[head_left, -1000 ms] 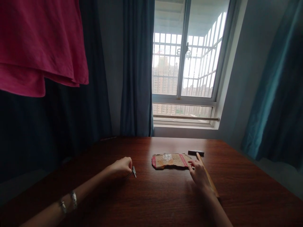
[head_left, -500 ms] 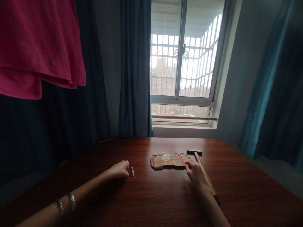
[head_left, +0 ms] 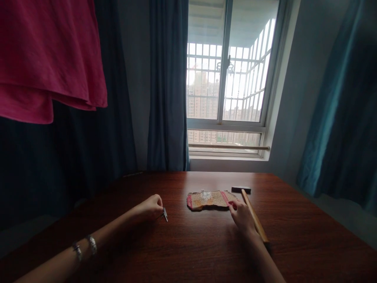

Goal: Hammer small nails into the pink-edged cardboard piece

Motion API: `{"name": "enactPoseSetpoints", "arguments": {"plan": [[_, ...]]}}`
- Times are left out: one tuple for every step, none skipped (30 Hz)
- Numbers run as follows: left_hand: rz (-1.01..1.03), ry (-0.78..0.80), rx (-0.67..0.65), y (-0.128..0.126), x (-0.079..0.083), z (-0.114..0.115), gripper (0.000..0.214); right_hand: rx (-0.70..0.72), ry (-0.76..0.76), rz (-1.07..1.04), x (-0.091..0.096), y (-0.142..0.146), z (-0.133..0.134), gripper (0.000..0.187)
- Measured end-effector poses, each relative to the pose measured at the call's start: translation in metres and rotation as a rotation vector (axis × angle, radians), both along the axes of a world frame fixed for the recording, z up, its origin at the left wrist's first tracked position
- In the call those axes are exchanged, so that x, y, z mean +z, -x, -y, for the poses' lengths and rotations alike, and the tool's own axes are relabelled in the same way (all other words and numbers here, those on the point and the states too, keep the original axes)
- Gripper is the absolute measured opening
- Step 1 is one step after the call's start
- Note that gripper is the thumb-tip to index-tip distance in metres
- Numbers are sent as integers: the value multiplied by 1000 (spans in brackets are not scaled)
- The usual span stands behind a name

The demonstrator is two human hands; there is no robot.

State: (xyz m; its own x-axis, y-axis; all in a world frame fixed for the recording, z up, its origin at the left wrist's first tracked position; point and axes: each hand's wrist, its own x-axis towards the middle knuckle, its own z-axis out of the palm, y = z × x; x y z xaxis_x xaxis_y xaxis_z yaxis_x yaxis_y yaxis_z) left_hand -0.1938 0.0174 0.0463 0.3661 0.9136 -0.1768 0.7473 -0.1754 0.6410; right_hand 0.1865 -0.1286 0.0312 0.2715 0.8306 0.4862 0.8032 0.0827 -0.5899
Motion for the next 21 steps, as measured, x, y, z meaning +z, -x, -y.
{"name": "enactPoseSetpoints", "arguments": {"plan": [[72,-30,-9,-6,3,0,17,26,-20,-38,0,5,-1,27],[146,-52,-18,-14,6,1,20,67,-39,-85,0,11,-2,27],[225,-55,-39,-23,8,3,23,116,-54,-147,-1,18,-3,27],[312,-36,-76,-35,10,7,25,171,-65,-220,-2,27,-4,27],[396,-14,-111,-48,11,12,28,228,-67,-301,-3,36,-5,27],[469,5,-126,-61,10,18,29,277,-60,-389,-4,44,-6,29],[520,30,-139,-75,9,25,31,323,-43,-473,-6,52,-7,31],[553,69,-153,-89,7,33,32,362,-23,-548,-8,59,-7,34],[593,94,-162,-103,5,40,34,397,-3,-612,-9,64,-8,36],[633,103,-167,-115,2,48,34,427,13,-661,-10,68,-8,38],[662,119,-185,-126,-1,54,35,450,21,-699,-11,71,-7,39],[690,133,-211,-136,-4,60,34,465,20,-728,-12,72,-7,39],[711,147,-234,-144,-6,66,34,480,19,-748,-12,72,-7,39],[731,155,-249,-151,-8,70,34,494,19,-761,-12,72,-7,38],[749,159,-259,-157,-10,73,33,504,18,-770,-12,72,-7,38],[765,160,-264,-162,-12,75,33,508,17,-777,-12,71,-7,37],[780,157,-265,-165,-14,77,33,507,15,-782,-13,70,-7,37],[793,152,-265,-168,-15,78,33,502,11,-783,-13,70,-8,37],[803,145,-265,-170,-17,78,33,492,6,-782,-14,69,-8,37],[808,136,-262,-171,-18,78,33,479,2,-781,-15,69,-9,37],[807,126,-261,-172,-20,78,34,468,0,-777,-15,69,-9,37]]}}
